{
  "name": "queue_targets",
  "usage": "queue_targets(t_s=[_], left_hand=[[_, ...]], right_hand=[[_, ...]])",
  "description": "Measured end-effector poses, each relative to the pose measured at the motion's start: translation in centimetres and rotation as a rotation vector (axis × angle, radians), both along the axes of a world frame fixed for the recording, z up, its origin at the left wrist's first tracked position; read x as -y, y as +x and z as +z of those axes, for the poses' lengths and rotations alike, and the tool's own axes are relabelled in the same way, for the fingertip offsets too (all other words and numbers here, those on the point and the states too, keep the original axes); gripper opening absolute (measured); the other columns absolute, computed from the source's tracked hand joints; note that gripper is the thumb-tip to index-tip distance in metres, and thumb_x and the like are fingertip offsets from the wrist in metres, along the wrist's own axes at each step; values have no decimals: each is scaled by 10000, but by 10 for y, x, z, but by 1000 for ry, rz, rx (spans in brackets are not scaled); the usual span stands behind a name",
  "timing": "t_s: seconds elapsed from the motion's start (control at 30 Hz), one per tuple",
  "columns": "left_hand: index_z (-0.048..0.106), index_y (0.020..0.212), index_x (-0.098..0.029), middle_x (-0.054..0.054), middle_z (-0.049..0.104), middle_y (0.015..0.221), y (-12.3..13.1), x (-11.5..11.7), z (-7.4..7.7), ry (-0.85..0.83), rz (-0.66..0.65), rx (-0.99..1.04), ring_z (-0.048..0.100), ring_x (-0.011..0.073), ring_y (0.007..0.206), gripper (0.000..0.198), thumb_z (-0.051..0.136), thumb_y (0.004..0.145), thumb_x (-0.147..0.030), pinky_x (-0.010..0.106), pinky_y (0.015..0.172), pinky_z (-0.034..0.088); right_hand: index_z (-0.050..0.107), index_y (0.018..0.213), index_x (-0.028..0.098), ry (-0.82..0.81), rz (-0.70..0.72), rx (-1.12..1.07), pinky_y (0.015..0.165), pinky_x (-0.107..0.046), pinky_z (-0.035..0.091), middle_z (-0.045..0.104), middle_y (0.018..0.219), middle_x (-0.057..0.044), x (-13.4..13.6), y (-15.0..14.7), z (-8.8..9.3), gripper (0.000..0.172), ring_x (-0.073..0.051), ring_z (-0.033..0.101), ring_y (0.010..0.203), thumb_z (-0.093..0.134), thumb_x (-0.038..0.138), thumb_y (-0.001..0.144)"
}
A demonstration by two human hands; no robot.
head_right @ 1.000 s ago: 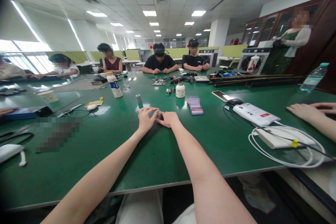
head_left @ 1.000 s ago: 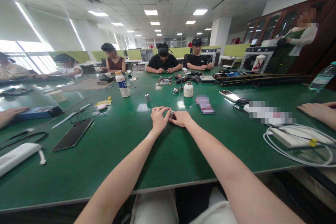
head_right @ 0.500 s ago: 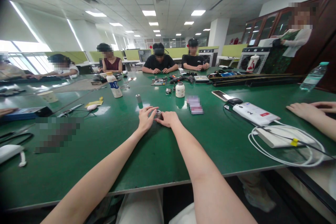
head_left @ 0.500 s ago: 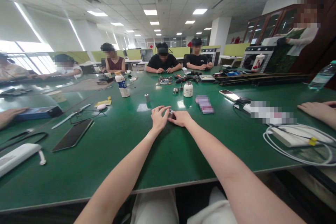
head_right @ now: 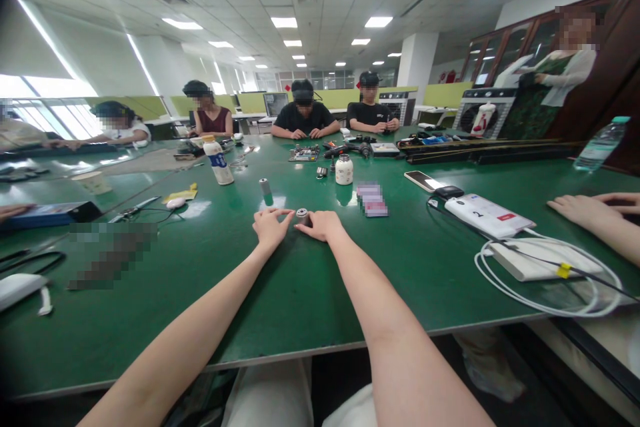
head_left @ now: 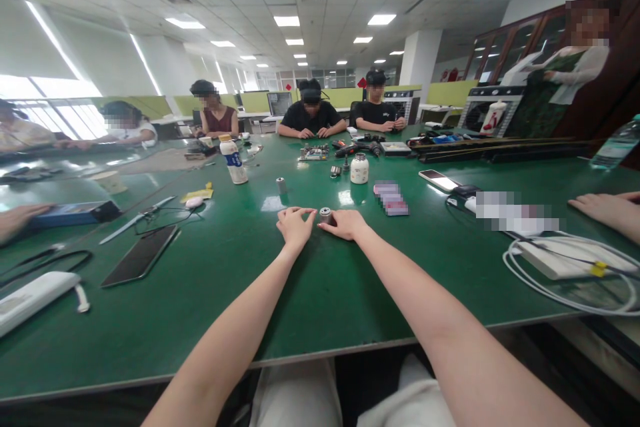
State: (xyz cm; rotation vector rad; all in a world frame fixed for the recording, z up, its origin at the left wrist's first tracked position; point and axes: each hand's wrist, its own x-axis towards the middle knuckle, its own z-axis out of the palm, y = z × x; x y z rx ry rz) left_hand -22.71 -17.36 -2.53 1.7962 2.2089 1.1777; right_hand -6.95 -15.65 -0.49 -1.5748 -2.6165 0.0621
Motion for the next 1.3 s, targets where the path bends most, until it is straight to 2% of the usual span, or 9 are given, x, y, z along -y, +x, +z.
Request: queue_targets(t_s=[0.1,0.3,0.43,0.5,0.57,0.67,1.0,1.17,1.3], left_hand=[[802,933,-316,116,644,1237,-5,0,-6,-129,-15,-68,441,380,1247,194,676,843,-434,542,1010,386],[797,947,-332,105,646,1247,-3,1,-5,-132,-38,-80,443,373,1249,179,670,848,-412,542,1008,383],[778,996,-310,78,689,1185,0,1,1,73,-38,-6,484,313,1226,221,611,904,-423,477,1023,392],[765,1028,-303,60,704,1153,4,1,4,198,-83,-11,514,267,1194,238,564,941,-396,423,1040,387],[763,1036,-304,49,709,1132,8,2,6,236,-154,-37,527,245,1172,237,553,951,-373,393,1044,383],[765,1053,-305,46,710,1111,12,3,5,221,-221,-53,520,244,1167,232,566,942,-351,388,1027,391],[764,1032,-290,35,723,1120,10,2,3,154,-304,-21,535,236,1171,247,533,947,-314,384,1032,389],[652,1243,-291,24,723,1157,10,2,0,101,-310,55,537,246,1210,345,590,912,-365,405,1051,365],[608,1283,-278,31,747,1086,10,1,-5,49,-292,33,554,276,1205,509,730,806,-404,430,1053,338]], right_hand=[[634,1196,184,-6,-5,5,894,-354,506,704,1192,-139,0,0,0,656,-295,673,1095,324,710,955],[637,1194,177,-15,-5,3,896,-355,506,704,1191,-147,-1,0,0,695,-295,673,1092,301,733,947],[644,1164,181,-2,4,2,877,-370,515,717,1158,-139,0,0,0,694,-302,683,1069,289,737,947],[647,1154,182,1,5,3,875,-375,517,720,1151,-139,0,-1,1,691,-304,686,1064,283,733,950],[648,1151,180,-5,-1,14,881,-375,516,717,1159,-142,1,-1,2,682,-303,684,1071,285,724,955],[643,1167,175,-16,-9,31,893,-379,514,709,1182,-151,1,-1,3,666,-303,679,1090,296,706,963],[639,1141,178,-21,-2,-3,882,-357,509,706,1183,-145,-2,0,1,616,-294,678,1083,388,704,941],[604,1097,205,-1,31,-105,814,-322,486,734,1034,-89,-1,13,-2,568,-272,691,982,574,710,841],[551,1207,214,64,-14,-249,734,-273,436,717,896,-35,2,25,-2,482,-219,680,857,628,541,862]])
